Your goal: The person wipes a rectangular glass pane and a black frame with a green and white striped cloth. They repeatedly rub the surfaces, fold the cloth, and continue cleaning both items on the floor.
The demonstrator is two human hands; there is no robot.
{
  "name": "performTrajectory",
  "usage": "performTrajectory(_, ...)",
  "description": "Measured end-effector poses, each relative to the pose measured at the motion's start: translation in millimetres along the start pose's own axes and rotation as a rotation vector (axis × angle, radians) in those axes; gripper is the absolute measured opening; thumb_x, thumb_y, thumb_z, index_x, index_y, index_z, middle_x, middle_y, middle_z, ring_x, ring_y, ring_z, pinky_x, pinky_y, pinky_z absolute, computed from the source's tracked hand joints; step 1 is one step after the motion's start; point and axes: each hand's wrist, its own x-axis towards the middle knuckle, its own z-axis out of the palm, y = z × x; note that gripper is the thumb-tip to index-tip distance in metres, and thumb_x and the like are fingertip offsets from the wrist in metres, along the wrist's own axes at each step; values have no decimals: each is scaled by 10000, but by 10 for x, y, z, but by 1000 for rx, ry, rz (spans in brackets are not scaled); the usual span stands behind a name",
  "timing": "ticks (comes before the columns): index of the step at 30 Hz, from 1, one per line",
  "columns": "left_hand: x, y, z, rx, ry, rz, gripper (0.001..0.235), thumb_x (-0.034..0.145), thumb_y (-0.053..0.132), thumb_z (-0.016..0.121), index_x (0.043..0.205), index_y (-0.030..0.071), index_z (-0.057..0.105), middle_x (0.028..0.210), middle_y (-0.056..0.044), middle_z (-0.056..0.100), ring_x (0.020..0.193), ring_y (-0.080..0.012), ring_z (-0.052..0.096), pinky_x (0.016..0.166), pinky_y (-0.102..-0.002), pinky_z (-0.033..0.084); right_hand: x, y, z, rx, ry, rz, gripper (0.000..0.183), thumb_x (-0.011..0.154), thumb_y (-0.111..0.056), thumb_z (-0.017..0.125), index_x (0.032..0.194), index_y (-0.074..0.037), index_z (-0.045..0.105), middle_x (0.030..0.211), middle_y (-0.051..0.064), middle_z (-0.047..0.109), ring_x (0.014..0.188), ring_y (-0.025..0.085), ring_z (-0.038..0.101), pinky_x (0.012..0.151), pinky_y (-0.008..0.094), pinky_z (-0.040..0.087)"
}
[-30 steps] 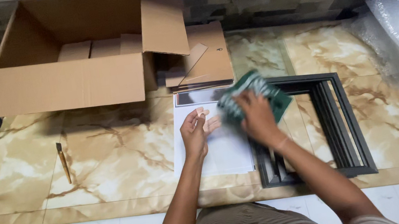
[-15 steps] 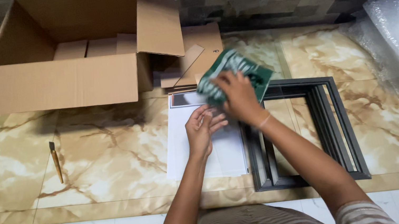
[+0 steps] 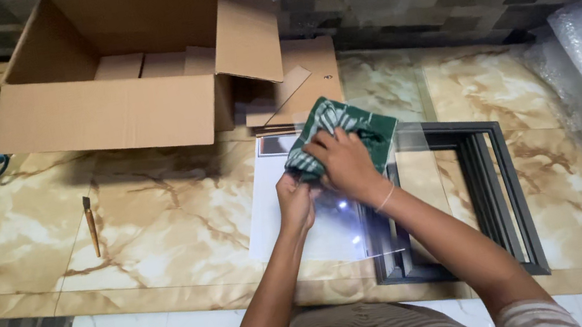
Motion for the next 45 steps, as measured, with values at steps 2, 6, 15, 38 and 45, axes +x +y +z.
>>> performTrajectory(2, -61, 77, 12, 60, -13, -14, 242, 793, -59, 537, 1014, 30, 574, 882, -54, 642, 656, -229, 662, 573, -379, 582, 4, -6, 42, 28, -35, 38, 558, 579, -183, 657, 1131, -202, 575, 1092, 34, 518, 982, 290, 489, 759, 387, 413)
performTrajectory(6, -326, 532, 206, -25, -78, -51, 209, 839, -35, 506, 1043, -8, 543, 894, -100, 619, 707, -291, 660, 593, -423, 581, 165, 121, -136, 116, 107, 150, 618, 583, -121, 652, 1189, -164, 539, 1105, 66, 491, 969, 334, 488, 750, 420, 425)
performTrajectory(15, -391, 876, 154, -28, -76, -43, 222, 860, -33, 478, 1078, -60, 515, 911, -157, 586, 745, -396, 644, 610, -469, 585, -355, 556, -8, 229, 249, 376, 571, 651, -37, 584, 1214, -120, 531, 1095, 111, 458, 971, 413, 497, 789, 501, 417)
performTrajectory(38, -118, 1110, -19, -142, -141, -52, 247, 867, -40, 436, 1099, -24, 517, 966, -176, 607, 803, -404, 634, 657, -498, 579, -1026, 307, -930, 1203, 233, 1163, 821, 783, -624, 538, 1220, 68, 475, 1279, 272, 412, 1214, 394, 355, 987, 474, 313)
performTrajectory(45, -54, 996, 53, -193, -183, -71, 242, 866, -40, 445, 1097, -21, 513, 979, -192, 614, 811, -412, 631, 665, -516, 571, -1282, 961, 67, 1674, 335, 1013, 493, 738, -142, 713, 1185, -55, 523, 1069, 142, 590, 930, 291, 605, 778, 465, 490)
